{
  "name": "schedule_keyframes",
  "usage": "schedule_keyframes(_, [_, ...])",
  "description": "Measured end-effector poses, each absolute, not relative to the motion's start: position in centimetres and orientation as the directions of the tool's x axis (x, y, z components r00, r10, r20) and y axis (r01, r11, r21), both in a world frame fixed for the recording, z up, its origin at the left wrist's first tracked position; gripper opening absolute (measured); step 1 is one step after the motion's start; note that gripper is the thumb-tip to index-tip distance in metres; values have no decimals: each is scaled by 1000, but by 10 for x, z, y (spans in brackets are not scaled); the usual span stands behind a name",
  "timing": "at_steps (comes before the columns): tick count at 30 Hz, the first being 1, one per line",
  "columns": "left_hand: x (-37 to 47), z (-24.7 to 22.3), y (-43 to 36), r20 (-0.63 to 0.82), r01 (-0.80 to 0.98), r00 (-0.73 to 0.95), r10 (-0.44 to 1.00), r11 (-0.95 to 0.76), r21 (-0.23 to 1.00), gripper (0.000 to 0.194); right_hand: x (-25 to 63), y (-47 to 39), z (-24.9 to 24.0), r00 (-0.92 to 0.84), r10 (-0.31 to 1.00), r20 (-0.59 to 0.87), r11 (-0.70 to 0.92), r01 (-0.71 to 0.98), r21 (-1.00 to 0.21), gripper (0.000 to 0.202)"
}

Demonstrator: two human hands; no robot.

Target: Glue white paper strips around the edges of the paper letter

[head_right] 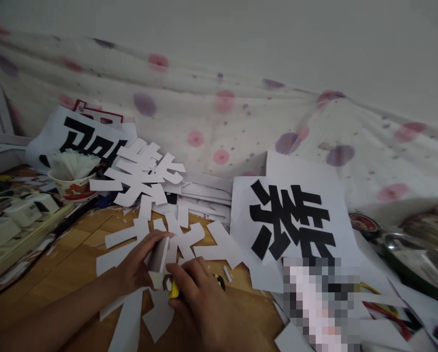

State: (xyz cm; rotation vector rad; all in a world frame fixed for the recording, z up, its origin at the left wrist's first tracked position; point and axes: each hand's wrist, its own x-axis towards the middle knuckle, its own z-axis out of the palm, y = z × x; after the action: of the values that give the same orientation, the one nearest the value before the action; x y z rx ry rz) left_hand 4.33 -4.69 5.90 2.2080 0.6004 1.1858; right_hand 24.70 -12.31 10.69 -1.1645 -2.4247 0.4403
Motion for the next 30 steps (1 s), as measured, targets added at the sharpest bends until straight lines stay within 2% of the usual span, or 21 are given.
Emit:
schedule_keyframes(3, [44, 58, -48, 566, 132, 546, 618, -731, 670, 73, 245, -124, 109, -572, 795, 201, 597, 680, -426, 41])
schedule_keyframes(7, [46, 56, -47, 580, 85, 599, 552, -765, 639, 70, 245, -124, 107, -589, 786, 191, 602, 655, -458, 37])
schedule_keyframes(15, [46, 62, -48, 543, 81, 625, 560, -738, 670, 71, 245, -120, 101, -565, 789, 241, 609, 668, -427, 44])
schedule_keyframes(25, [47, 62, -48, 594, 32, 631, 498, -782, 622, 68, 254, -108, 83, -537, 782, 317, 623, 656, -426, 54])
schedule_keyframes(30, [48, 65, -50, 575, 65, 643, 505, -785, 617, 69, 256, -107, 85, -505, 789, 349, 614, 664, -427, 52])
